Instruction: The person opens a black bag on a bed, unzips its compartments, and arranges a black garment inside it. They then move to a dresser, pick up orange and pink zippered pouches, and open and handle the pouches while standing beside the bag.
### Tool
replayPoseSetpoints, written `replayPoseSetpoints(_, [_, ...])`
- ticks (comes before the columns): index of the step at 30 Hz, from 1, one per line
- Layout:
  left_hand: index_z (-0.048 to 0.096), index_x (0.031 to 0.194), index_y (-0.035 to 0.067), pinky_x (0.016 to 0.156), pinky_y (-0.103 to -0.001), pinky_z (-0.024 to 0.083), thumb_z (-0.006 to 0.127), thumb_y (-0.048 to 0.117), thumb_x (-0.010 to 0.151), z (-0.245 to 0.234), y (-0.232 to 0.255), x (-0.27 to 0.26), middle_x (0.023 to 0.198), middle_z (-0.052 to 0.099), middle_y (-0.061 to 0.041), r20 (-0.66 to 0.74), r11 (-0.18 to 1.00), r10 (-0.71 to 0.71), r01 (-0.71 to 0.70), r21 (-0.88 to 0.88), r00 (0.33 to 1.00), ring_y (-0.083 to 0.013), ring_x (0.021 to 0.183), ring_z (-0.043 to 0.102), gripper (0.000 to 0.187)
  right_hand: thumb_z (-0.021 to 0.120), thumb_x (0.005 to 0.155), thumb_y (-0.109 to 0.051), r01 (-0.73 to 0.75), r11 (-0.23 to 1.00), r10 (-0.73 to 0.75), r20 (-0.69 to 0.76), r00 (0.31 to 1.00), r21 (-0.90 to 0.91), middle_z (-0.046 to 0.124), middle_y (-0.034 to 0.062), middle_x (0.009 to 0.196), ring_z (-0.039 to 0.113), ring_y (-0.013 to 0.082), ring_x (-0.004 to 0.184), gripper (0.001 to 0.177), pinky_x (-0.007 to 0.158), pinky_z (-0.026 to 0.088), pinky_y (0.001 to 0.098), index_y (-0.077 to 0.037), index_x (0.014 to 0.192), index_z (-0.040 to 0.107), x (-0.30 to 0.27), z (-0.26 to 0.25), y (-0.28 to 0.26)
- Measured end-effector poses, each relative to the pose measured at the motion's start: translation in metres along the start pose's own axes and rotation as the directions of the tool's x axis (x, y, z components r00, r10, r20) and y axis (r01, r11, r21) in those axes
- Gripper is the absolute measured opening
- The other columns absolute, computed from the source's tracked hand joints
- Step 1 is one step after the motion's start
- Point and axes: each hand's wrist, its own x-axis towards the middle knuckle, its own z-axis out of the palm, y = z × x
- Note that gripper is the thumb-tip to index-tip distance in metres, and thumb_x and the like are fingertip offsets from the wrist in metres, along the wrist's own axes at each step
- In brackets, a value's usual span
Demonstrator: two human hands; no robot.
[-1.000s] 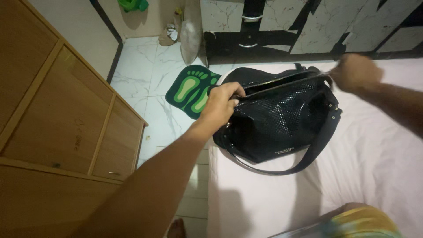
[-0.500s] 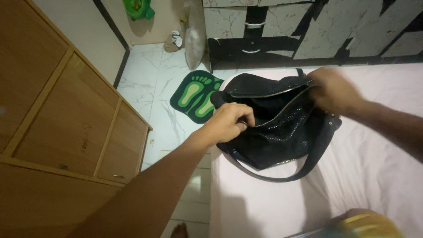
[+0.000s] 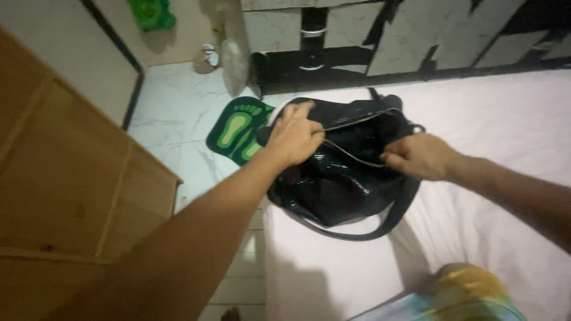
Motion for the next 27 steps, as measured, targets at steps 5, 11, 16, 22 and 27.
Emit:
replayPoseSetpoints(5, [0.072, 0.123, 0.029, 0.119, -0.069, 0.01, 0.072, 0.025, 0.086, 0.007, -0.004, 0.031, 0.166, 0.012, -0.014, 0.364, 0.925, -0.147, -0.003, 0.381, 0.92, -0.0423, 0.153, 0.003, 0.036, 0.053, 0.086, -0.033, -0.016, 0.998, 0.007, 0.173, 0.985, 0.054, 0.074, 0.0153, 0.081, 0.073, 0.0293, 0.08, 0.033, 0.08, 0.059, 0.0431, -0.007, 0.084, 0.073, -0.024, 0.013, 0.0])
replayPoseSetpoints(11, [0.049, 0.143, 0.01, 0.117, -0.074, 0.014, 0.085, 0.014, 0.077, 0.005, -0.009, 0.039, 0.145, 0.041, -0.018, 0.293, 0.907, -0.073, -0.058, 0.416, 0.953, -0.0385, 0.141, 0.035, 0.075, 0.055, 0.082, -0.028, 0.128, 0.984, -0.142, 0.113, 0.983, 0.122, 0.068, 0.017, 0.08, 0.069, 0.0307, 0.082, 0.032, 0.078, 0.056, 0.0433, -0.003, 0.075, 0.073, -0.033, 0.015, 0.006])
replayPoseSetpoints(16, [0.051, 0.127, 0.002, 0.103, -0.049, 0.049, 0.086, 0.009, 0.068, 0.004, -0.017, 0.053, 0.13, 0.05, -0.024, 0.14, 0.974, -0.005, -0.028, 0.227, 0.99, -0.0432, 0.122, 0.056, 0.068, 0.059, 0.085, -0.03, -0.154, 0.988, 0.144, 0.276, 0.95, 0.015, 0.073, 0.0174, 0.084, 0.072, 0.0298, 0.082, 0.031, 0.08, 0.057, 0.0421, -0.002, 0.083, 0.072, -0.017, 0.011, -0.007])
replayPoseSetpoints(22, [0.065, 0.115, 0.01, 0.099, -0.049, 0.049, 0.065, 0.005, 0.086, 0.015, -0.043, 0.062, 0.121, 0.058, -0.024, 0.021, 1.0, 0.003, -0.003, -0.004, 1.0, -0.0451, 0.113, 0.061, 0.03, 0.068, 0.077, -0.012, -0.059, 0.997, 0.047, 0.247, 0.968, 0.043, 0.074, 0.0146, 0.094, 0.072, 0.0302, 0.093, 0.027, 0.084, 0.057, 0.0432, -0.005, 0.103, 0.07, 0.017, 0.004, -0.026])
replayPoseSetpoints(27, [0.08, 0.102, 0.017, 0.099, -0.047, 0.051, 0.058, 0.003, 0.085, 0.006, -0.039, 0.059, 0.121, 0.058, -0.021, 0.071, 0.997, -0.053, 0.057, -0.052, 0.996, -0.0428, 0.112, 0.063, 0.031, 0.068, 0.074, -0.005, 0.119, 0.992, -0.122, 0.137, 0.983, 0.034, 0.063, 0.0188, 0.124, 0.06, 0.0339, 0.118, 0.051, 0.1, 0.051, 0.0414, -0.004, 0.125, 0.064, 0.059, 0.021, -0.028])
